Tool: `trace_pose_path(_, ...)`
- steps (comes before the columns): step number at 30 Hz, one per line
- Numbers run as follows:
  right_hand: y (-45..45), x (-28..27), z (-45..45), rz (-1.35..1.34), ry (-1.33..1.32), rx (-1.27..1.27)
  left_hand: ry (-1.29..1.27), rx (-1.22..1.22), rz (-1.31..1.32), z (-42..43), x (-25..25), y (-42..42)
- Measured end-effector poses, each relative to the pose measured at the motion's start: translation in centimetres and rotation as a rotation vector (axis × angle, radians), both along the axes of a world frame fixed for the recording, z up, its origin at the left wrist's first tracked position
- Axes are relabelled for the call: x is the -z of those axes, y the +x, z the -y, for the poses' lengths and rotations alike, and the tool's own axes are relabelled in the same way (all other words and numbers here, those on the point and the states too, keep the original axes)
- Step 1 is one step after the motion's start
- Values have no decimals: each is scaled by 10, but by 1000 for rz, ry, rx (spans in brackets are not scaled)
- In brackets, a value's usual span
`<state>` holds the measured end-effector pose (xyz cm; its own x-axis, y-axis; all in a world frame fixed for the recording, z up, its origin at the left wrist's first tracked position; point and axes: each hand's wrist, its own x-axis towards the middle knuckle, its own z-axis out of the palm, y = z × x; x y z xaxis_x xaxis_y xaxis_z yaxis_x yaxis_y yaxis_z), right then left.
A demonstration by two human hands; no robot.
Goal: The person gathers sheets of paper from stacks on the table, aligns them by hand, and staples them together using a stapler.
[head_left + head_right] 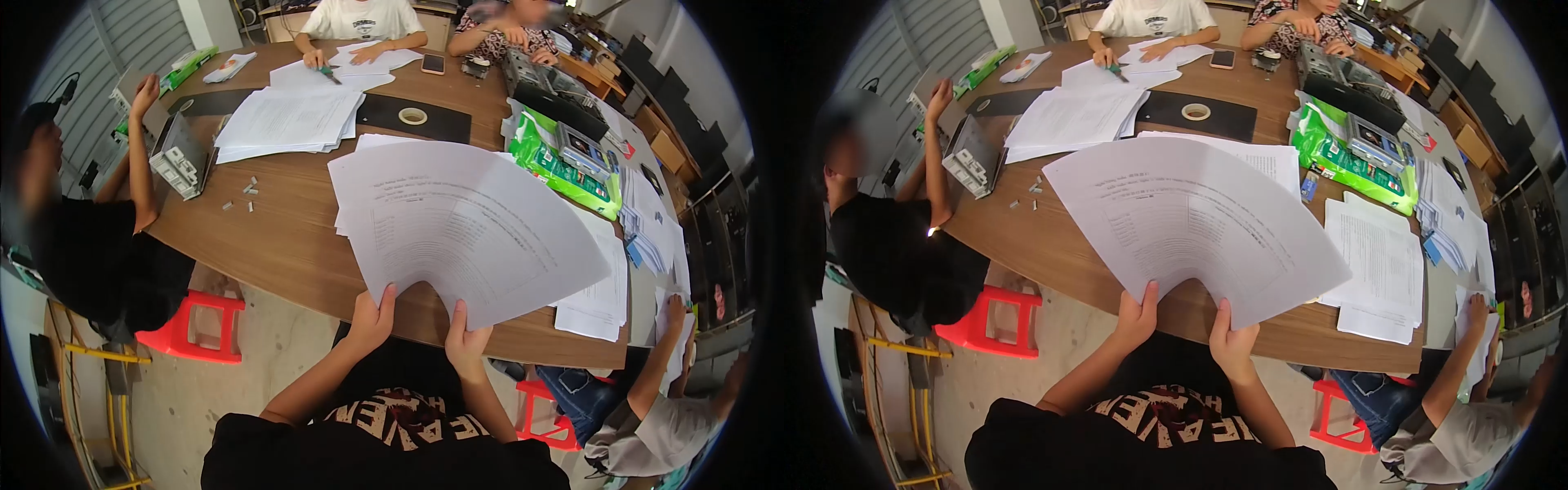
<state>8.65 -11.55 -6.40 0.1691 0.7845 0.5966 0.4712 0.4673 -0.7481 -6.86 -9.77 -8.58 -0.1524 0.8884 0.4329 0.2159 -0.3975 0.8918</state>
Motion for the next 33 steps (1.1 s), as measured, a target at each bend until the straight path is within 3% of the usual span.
trace_pose_path(2,0,0,0,9,37,3,-117,73,-29,2,1,-4)
trace_pose_path(15,3,3,0,-52,16,-27,-113,78,16,2,-3,-6)
trace_pose_path(18,12,3,-1,-111,9,-36,-126,162,115,-2,-8,-20)
trace_pose_path(20,21,5,0,-194,-127,-93,-191,389,133,-6,-13,-40)
trace_pose_path(21,25,6,-1,-195,-123,-93,-187,389,132,-9,-18,-48)
trace_pose_path(23,34,7,-2,-227,-177,-105,-188,602,290,-19,-34,-63)
trace_pose_path(26,45,0,-3,-245,-200,-161,-168,739,223,-32,-49,-85)
trace_pose_path(30,60,-30,-8,-136,-170,-209,-77,767,244,-34,-86,-83)
trace_pose_path(33,83,-50,-13,53,-301,-302,1,752,155,-45,-100,-94)
